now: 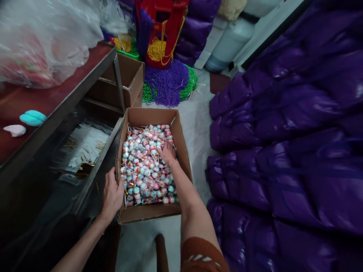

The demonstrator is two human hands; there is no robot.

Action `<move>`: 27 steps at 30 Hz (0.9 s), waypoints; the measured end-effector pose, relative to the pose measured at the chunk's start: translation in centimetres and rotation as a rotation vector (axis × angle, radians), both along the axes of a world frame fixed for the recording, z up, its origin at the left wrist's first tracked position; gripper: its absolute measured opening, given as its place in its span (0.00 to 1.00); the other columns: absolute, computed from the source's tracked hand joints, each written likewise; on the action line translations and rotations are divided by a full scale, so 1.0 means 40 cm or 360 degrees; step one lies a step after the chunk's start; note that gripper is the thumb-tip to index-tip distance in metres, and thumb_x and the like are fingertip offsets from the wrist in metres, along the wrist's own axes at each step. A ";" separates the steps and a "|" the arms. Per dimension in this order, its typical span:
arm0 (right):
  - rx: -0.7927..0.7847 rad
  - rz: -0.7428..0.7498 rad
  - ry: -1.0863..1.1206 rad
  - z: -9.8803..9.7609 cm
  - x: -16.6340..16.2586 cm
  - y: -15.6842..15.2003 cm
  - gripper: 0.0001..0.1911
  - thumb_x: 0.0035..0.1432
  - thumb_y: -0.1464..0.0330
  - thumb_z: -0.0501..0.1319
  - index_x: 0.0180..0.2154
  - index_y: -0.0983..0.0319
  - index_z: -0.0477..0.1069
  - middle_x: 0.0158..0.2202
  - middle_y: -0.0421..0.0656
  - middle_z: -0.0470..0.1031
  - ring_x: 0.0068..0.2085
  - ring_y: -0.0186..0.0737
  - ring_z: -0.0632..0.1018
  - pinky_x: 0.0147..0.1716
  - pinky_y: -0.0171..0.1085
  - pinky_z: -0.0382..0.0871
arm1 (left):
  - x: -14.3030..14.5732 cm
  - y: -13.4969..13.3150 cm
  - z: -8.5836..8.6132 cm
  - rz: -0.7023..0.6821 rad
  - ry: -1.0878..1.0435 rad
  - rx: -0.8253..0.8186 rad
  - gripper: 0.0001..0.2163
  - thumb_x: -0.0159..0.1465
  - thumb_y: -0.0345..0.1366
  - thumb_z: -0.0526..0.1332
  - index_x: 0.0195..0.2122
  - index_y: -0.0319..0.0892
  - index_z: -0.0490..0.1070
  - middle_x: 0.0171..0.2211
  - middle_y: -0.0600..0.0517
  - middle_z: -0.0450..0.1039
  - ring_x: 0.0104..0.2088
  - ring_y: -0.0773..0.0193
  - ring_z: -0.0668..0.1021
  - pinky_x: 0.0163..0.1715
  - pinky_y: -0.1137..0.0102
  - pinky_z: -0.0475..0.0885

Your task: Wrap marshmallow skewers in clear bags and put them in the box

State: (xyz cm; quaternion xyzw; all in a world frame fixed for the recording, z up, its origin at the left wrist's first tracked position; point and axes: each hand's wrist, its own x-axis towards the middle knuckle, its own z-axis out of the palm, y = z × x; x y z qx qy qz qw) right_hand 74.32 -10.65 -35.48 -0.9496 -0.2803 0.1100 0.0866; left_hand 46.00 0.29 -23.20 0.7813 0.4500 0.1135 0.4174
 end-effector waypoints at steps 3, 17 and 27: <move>0.0078 -0.0033 -0.0137 0.051 -0.026 -0.003 0.32 0.69 0.57 0.48 0.68 0.67 0.55 0.68 0.59 0.60 0.66 0.55 0.64 0.63 0.48 0.56 | 0.003 0.002 0.001 -0.0001 0.0009 0.0005 0.21 0.67 0.35 0.53 0.61 0.41 0.60 0.52 0.40 0.68 0.58 0.46 0.72 0.58 0.52 0.68; -0.0015 -0.0339 0.0054 -0.040 -0.058 -0.045 0.36 0.70 0.57 0.43 0.68 0.77 0.51 0.65 0.68 0.62 0.63 0.58 0.68 0.59 0.49 0.61 | 0.008 0.000 0.010 -0.0035 0.0044 0.0049 0.21 0.67 0.33 0.54 0.62 0.40 0.60 0.54 0.39 0.68 0.59 0.47 0.71 0.59 0.53 0.66; -0.0058 0.0075 0.0036 0.087 -0.279 -0.170 0.43 0.68 0.47 0.42 0.72 0.69 0.43 0.70 0.61 0.54 0.69 0.58 0.59 0.65 0.55 0.54 | 0.008 0.003 0.015 -0.0033 0.0041 0.0066 0.21 0.67 0.33 0.54 0.61 0.38 0.61 0.53 0.37 0.69 0.56 0.45 0.73 0.55 0.53 0.69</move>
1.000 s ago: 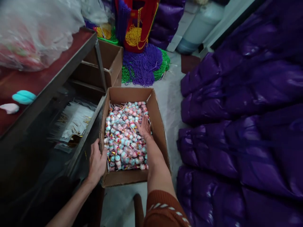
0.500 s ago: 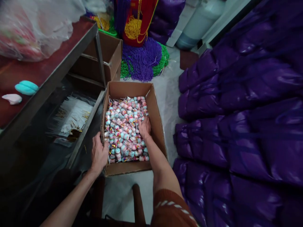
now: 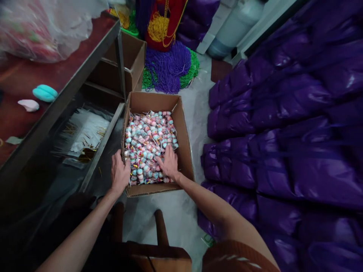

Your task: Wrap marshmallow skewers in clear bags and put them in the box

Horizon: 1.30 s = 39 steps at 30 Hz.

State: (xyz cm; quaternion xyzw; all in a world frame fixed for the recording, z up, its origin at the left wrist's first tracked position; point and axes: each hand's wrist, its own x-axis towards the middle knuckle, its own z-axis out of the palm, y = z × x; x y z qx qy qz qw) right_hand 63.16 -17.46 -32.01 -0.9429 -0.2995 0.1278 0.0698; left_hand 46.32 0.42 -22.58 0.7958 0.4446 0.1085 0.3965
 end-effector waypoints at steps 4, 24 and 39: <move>-0.0131 0.0135 0.0079 -0.020 -0.073 0.013 0.46 0.66 0.43 0.44 0.70 0.72 0.47 0.72 0.63 0.48 0.72 0.63 0.51 0.67 0.61 0.45 | 0.005 -0.004 0.000 0.0015 0.0008 0.0011 0.22 0.66 0.32 0.55 0.62 0.38 0.61 0.53 0.37 0.69 0.57 0.46 0.72 0.56 0.53 0.68; -0.0661 0.0969 0.0593 0.167 -0.086 0.007 0.14 0.70 0.67 0.53 0.48 0.63 0.75 0.46 0.52 0.78 0.40 0.41 0.79 0.35 0.33 0.66 | 0.004 -0.001 0.009 -0.0003 0.0025 -0.0027 0.22 0.66 0.33 0.53 0.61 0.36 0.61 0.55 0.35 0.68 0.57 0.44 0.72 0.57 0.53 0.68; -0.0316 0.1215 0.0708 0.121 -0.117 0.081 0.09 0.67 0.68 0.58 0.42 0.61 0.78 0.37 0.43 0.78 0.38 0.37 0.77 0.40 0.34 0.70 | -0.001 0.000 -0.001 -0.0003 0.0025 -0.0048 0.22 0.66 0.33 0.54 0.61 0.37 0.61 0.54 0.36 0.68 0.57 0.46 0.73 0.55 0.55 0.69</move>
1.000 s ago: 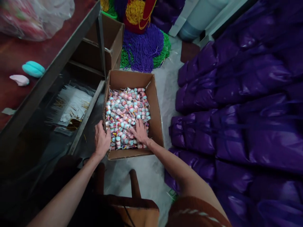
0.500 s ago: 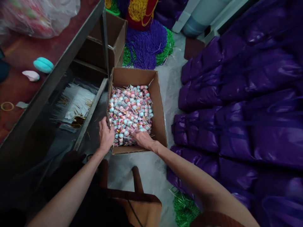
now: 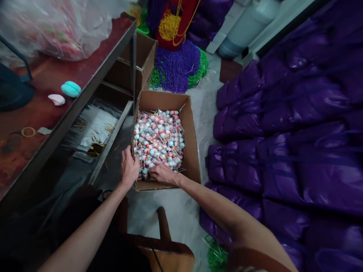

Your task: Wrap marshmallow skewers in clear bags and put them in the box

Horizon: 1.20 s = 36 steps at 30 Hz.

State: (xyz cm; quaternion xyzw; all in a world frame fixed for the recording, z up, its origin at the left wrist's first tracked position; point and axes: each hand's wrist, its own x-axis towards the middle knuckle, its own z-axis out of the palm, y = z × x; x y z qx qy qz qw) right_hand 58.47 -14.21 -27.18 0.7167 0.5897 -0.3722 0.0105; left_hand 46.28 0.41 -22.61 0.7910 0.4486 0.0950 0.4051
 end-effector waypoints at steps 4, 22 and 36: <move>0.0260 -0.0386 -0.0372 0.022 0.044 0.001 0.24 0.72 0.63 0.48 0.63 0.63 0.65 0.61 0.58 0.67 0.59 0.55 0.69 0.57 0.52 0.60 | 0.000 -0.003 -0.001 0.0028 -0.0032 0.0032 0.21 0.66 0.33 0.54 0.61 0.39 0.61 0.54 0.37 0.69 0.57 0.46 0.73 0.56 0.55 0.68; 0.0311 -0.0217 -0.0640 -0.051 0.044 0.036 0.39 0.67 0.46 0.51 0.71 0.60 0.53 0.71 0.60 0.52 0.67 0.63 0.59 0.62 0.60 0.52 | -0.005 -0.001 -0.007 0.0040 -0.0057 0.0025 0.21 0.67 0.34 0.53 0.62 0.37 0.61 0.54 0.36 0.69 0.58 0.46 0.73 0.56 0.53 0.69; 0.0027 -0.1100 -0.1055 -0.242 0.248 0.088 0.35 0.70 0.54 0.45 0.73 0.57 0.42 0.75 0.53 0.37 0.73 0.65 0.43 0.63 0.72 0.42 | 0.001 -0.017 -0.010 0.0046 -0.0050 -0.0012 0.22 0.67 0.34 0.54 0.62 0.41 0.60 0.54 0.39 0.68 0.57 0.48 0.73 0.56 0.55 0.69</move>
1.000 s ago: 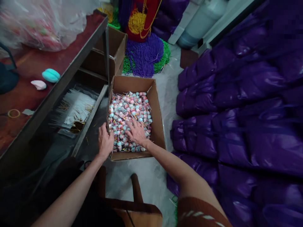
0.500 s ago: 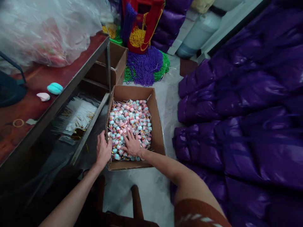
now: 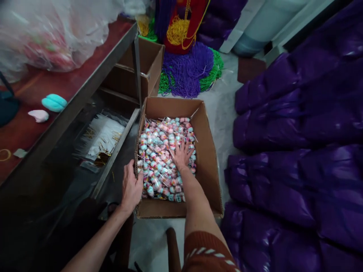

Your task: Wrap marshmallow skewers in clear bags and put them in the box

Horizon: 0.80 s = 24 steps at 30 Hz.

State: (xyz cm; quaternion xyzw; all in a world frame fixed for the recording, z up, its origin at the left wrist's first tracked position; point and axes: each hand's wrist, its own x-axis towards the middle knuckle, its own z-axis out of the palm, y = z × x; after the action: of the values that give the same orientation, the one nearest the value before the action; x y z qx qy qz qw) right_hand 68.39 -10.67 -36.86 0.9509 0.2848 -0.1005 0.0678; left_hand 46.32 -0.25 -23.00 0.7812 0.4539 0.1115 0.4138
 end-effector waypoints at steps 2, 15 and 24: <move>0.0066 0.0007 0.0034 0.004 0.012 -0.004 0.35 0.70 0.54 0.45 0.73 0.57 0.45 0.75 0.54 0.39 0.72 0.66 0.44 0.62 0.72 0.43 | -0.002 0.001 0.000 -0.0007 -0.0002 -0.0005 0.22 0.67 0.34 0.54 0.62 0.41 0.61 0.54 0.39 0.68 0.57 0.48 0.73 0.57 0.55 0.68; 0.0445 0.0728 0.0211 0.087 -0.218 0.135 0.32 0.71 0.51 0.46 0.72 0.49 0.46 0.75 0.45 0.41 0.73 0.57 0.47 0.67 0.62 0.37 | 0.001 0.015 0.012 -0.0029 0.0024 0.0033 0.21 0.67 0.34 0.54 0.61 0.39 0.61 0.55 0.37 0.68 0.59 0.48 0.72 0.59 0.55 0.67; 0.0317 0.0725 0.0372 0.137 -0.215 0.135 0.31 0.73 0.54 0.41 0.73 0.54 0.44 0.75 0.48 0.42 0.72 0.61 0.51 0.65 0.66 0.39 | -0.005 0.020 0.014 -0.0017 0.0019 0.0042 0.22 0.66 0.33 0.54 0.61 0.39 0.61 0.55 0.37 0.68 0.59 0.47 0.71 0.59 0.54 0.66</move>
State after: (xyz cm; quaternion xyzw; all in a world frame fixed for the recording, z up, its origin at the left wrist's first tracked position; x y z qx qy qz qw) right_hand 59.79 -5.28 -31.39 0.8462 0.5058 -0.1631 -0.0386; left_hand 46.13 0.56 -22.44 0.7898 0.4506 0.1106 0.4013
